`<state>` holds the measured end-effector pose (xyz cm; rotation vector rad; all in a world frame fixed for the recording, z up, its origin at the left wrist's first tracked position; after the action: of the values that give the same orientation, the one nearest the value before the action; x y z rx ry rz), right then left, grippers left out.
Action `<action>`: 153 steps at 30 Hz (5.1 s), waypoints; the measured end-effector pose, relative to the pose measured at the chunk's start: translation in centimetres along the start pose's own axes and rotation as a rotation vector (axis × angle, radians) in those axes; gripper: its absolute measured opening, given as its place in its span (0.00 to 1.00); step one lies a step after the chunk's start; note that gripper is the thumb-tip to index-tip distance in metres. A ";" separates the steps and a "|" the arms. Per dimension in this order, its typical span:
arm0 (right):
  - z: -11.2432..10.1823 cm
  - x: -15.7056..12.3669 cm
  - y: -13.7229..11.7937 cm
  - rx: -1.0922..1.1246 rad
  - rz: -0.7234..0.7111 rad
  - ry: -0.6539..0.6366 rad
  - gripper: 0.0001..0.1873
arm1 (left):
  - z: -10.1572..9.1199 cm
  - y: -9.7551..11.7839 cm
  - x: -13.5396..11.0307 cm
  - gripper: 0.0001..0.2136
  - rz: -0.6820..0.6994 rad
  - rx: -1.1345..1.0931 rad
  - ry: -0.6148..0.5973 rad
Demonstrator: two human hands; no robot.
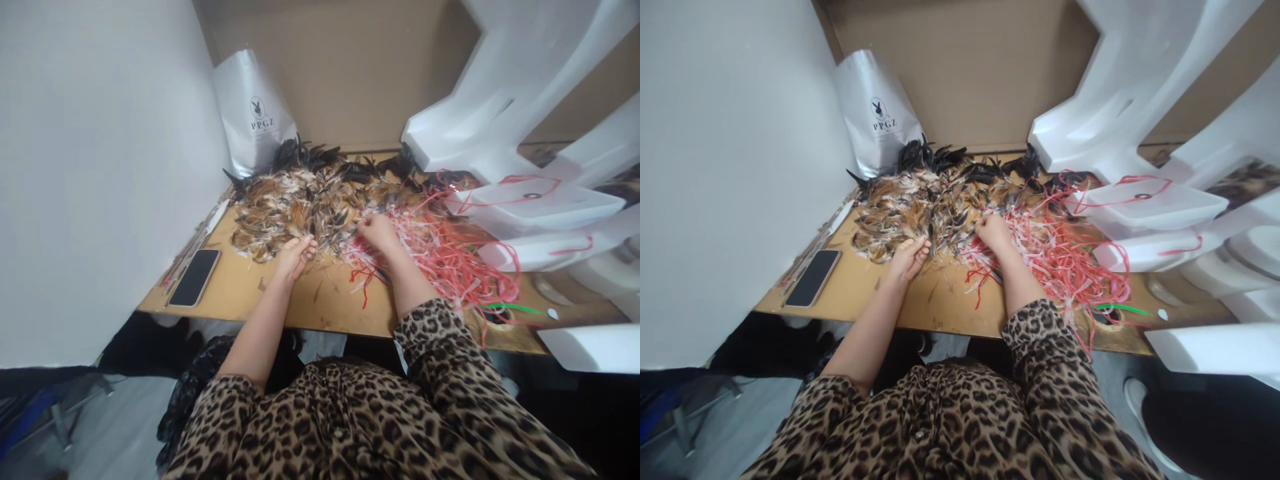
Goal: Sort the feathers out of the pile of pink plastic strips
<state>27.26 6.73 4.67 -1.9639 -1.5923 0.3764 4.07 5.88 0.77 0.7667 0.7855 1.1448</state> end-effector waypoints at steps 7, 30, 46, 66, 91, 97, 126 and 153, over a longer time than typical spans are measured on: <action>1.2 0.0 -0.1 0.958 0.162 -0.090 0.12 | 0.3 -1.6 -0.2 0.05 -0.079 -0.085 -0.045; 5.1 -4.3 -8.0 0.721 -0.273 -0.297 0.12 | -0.8 -1.7 -0.1 0.06 -0.067 -0.123 -0.044; 8.1 -5.0 -6.6 0.798 0.025 -0.540 0.18 | -0.8 -1.2 -0.1 0.13 0.094 0.212 0.018; 7.1 -4.4 -7.8 0.968 -0.179 -0.261 0.12 | -0.1 -2.0 -0.4 0.09 -0.072 0.043 -0.038; 6.9 -4.2 -6.9 0.989 -0.017 -0.374 0.16 | 0.3 -1.7 -0.9 0.12 -0.015 0.259 -0.047; 1.0 -0.6 -2.4 0.424 -0.187 -0.044 0.10 | -0.3 -1.8 -0.6 0.13 -0.013 0.186 -0.028; 1.9 -2.9 -6.1 0.446 -0.403 -0.353 0.07 | 0.1 -0.4 -0.9 0.09 0.043 -0.012 -0.012; 2.4 -2.8 -5.4 0.382 -0.460 -0.510 0.07 | 0.7 -2.0 -1.3 0.08 -0.159 0.090 -0.163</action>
<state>20.97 5.30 5.60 -1.2213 -2.0342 0.9601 5.37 4.04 -0.39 0.8467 0.7504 0.8980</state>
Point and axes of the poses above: each hand's wrist, its own x-axis towards the middle knuckle, its own z-axis out of the palm, y = z × x, the point moved 7 cm from there along x, towards the middle knuckle
